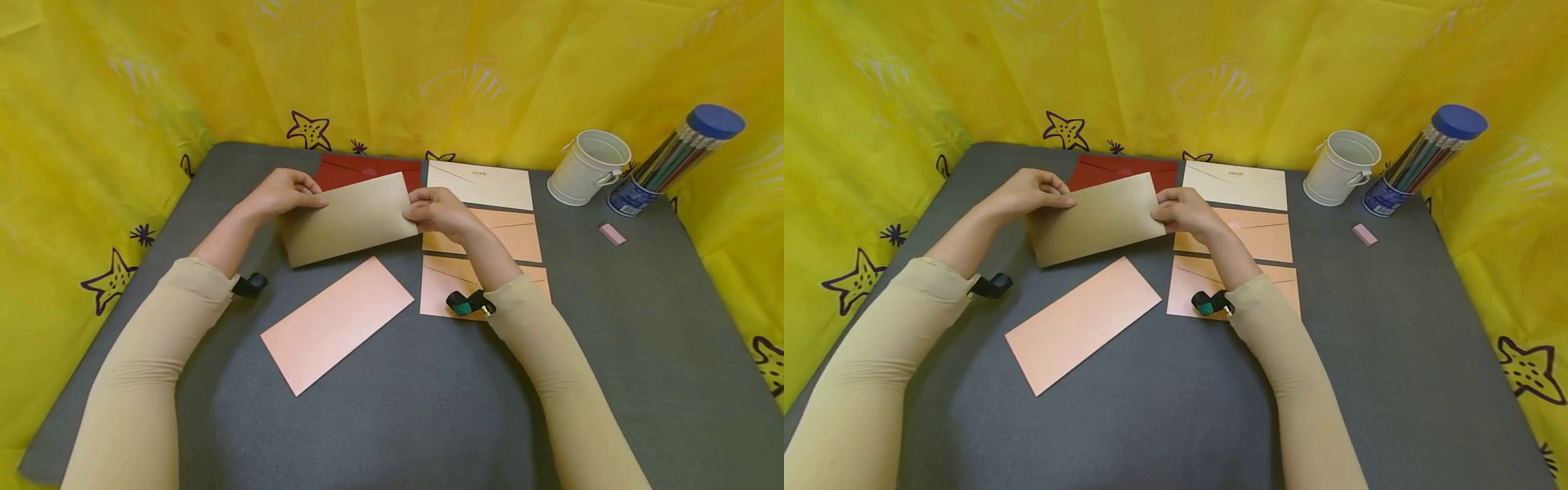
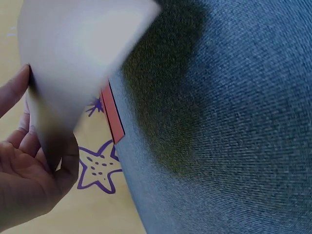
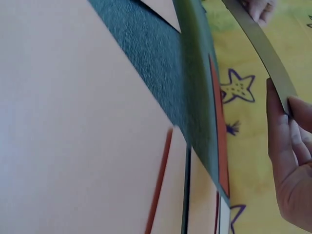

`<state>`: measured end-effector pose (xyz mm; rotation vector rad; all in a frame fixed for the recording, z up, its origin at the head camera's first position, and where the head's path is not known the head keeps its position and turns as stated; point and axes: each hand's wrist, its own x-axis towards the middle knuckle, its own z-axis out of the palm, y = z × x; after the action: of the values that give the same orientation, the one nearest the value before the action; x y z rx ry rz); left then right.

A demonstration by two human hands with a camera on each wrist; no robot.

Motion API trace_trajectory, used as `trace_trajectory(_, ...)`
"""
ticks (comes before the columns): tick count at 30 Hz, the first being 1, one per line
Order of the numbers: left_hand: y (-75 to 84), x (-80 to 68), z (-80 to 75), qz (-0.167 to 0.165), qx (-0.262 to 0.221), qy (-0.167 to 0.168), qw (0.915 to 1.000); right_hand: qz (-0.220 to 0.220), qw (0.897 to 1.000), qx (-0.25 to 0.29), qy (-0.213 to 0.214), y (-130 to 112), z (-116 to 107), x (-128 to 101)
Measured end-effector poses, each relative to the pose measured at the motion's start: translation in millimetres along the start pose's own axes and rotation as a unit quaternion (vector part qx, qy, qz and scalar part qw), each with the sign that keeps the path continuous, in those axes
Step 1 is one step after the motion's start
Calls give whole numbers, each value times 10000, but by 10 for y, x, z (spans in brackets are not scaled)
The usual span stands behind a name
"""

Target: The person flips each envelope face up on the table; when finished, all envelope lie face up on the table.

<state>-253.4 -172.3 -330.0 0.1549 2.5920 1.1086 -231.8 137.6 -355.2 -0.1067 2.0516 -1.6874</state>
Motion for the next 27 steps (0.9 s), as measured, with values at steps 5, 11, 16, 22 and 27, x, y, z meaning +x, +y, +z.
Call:
trace_trajectory(5, -76, -7, -41, -206, -437, -51, 9988, 45, 9995, 294, 82, 33, -174, -75)
trace_trajectory(11, -167, 32, -43, -447, -1245, -304, 9907, 118, 9973, 684, 246, 117, -341, -110)
trace_trajectory(16, -225, 56, -12, -432, -1760, -541, 9820, 113, 9950, 920, 366, 150, -425, -131)
trace_trajectory(22, -212, 50, 25, -350, -2021, -759, 9758, 125, 9923, 1154, 428, 150, -460, -165)
trace_trajectory(27, -219, 50, 29, -217, -2342, -697, 9695, 116, 9901, 1287, 546, 173, -486, -154)
